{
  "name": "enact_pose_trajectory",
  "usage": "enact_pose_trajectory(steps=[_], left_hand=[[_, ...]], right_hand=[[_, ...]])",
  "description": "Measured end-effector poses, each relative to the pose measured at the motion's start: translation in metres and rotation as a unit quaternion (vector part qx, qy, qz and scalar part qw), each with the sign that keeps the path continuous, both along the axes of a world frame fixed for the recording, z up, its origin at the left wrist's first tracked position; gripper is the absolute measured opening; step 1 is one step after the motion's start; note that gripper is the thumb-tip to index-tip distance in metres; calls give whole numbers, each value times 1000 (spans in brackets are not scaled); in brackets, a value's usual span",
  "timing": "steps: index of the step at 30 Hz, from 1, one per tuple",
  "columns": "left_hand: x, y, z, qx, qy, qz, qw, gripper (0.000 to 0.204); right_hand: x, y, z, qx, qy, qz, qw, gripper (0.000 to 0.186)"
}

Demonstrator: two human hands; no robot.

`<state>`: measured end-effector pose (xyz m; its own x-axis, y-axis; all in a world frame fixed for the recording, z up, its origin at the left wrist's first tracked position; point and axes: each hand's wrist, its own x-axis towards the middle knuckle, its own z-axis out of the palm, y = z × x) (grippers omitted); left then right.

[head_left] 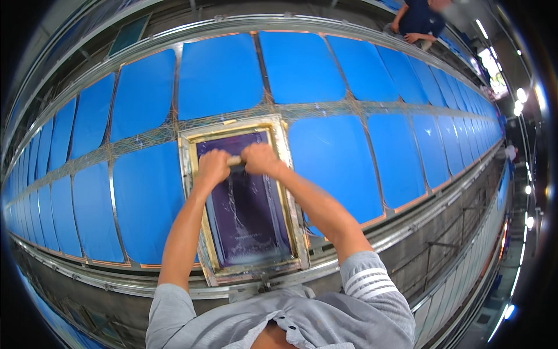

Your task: The person uses a squeegee to repeatedly pull purple ink across a screen printing frame. The person works on a single frame, repeatedly applying ink and pulling it across the mesh in a repetitive motion.

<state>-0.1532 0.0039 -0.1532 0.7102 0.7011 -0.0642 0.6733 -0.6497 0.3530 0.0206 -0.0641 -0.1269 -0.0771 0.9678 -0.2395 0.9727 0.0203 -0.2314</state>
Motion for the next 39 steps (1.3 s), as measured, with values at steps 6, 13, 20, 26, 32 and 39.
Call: enact_pose_trajectory(steps=[6,13,20,26,32,39], left_hand=[[39,81,-14,33,-16,1,999,15],[-5,-28,-8,-7,-19,1,1000,13],[-84,-211,10,-73,-52,15,996,15],[-122,-277,11,-127,-15,1,992,18],[-70,-149,12,-94,57,-7,994,26],[19,47,4,-30,50,5,998,19]], right_hand=[[34,79,-14,20,-15,-17,1000,15],[-8,-31,-24,100,20,8,995,8],[-80,-204,-3,26,87,40,995,12],[-113,-275,-3,-13,84,32,996,17],[-66,-148,-1,-34,27,18,999,12],[19,49,-9,-6,-32,1,999,17]])
